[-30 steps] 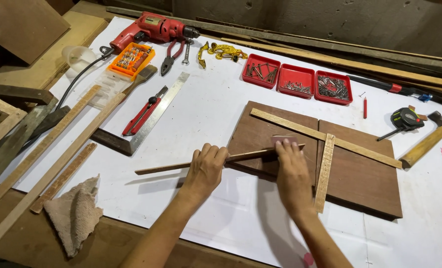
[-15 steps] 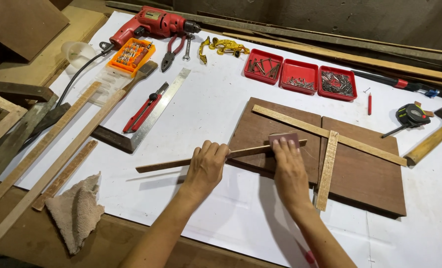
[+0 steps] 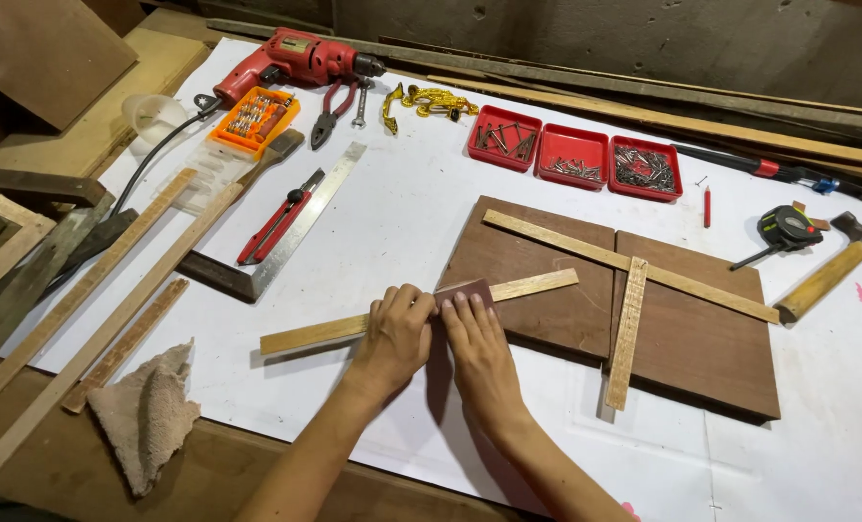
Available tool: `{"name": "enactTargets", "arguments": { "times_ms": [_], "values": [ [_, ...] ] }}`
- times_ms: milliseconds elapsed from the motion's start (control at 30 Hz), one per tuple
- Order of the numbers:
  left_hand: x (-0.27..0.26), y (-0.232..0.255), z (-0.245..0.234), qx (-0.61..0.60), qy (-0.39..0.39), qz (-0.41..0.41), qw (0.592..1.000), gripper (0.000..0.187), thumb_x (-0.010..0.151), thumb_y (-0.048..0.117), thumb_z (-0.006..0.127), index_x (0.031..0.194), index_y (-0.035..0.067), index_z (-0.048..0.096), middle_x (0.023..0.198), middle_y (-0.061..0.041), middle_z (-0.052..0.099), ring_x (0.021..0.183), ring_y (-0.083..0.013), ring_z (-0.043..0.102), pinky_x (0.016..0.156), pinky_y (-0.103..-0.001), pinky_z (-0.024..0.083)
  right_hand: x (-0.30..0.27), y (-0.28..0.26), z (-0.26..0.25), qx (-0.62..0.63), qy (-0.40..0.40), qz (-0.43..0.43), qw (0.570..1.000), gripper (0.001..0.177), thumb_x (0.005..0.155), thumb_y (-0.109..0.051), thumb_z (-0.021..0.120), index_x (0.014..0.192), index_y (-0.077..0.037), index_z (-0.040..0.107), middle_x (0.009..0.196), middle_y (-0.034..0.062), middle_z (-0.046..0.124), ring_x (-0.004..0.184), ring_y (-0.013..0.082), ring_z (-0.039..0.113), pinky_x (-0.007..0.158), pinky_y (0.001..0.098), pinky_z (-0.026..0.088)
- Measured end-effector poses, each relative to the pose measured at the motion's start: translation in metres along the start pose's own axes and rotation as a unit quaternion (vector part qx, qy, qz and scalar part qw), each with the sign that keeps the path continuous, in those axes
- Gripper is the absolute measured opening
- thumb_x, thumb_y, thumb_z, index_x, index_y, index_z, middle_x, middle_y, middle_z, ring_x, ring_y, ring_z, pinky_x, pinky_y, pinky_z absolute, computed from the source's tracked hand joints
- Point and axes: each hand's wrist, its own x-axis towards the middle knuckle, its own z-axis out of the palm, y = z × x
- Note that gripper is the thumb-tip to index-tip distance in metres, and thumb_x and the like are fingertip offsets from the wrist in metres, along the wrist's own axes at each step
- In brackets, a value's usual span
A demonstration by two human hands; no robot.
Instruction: Measuring, aligning, and sanding wood strips on a workbench.
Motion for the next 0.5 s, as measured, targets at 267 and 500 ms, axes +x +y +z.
{"name": "enactTargets", "arguments": {
  "times_ms": [267,500],
  "values": [
    [0.001,-0.001,-0.009,-0.024,-0.073,-0.049,0.996,0.011,0.091,-0.003,0.063,0.094,0.005,0.070,0.094,-0.007,0.068,0.089,-0.0236,0.062,0.079,-0.039,0.049,-0.001,0.050,-0.005,-0.066,-0.002,0.031,0.997,0.072,0.087,0.022,0.034,0.153,-0.006,0.041,0.161,0.0153,0.038,0.149,0.0293,0.033,0.125,0.0458,0.024],
    [0.000,-0.003,-0.006,-0.026,-0.088,-0.068,0.993,0.013,0.091,-0.003,0.064,0.093,0.006,0.073,0.093,-0.005,0.070,0.086,-0.0208,0.063,0.075,-0.037,0.049,-0.003,0.108,-0.011,-0.076,-0.038,0.127,0.988,0.061,0.091,0.015,0.038,0.148,-0.006,0.047,0.156,0.0170,0.043,0.145,0.0319,0.039,0.124,0.0461,0.025]
  ]
}}
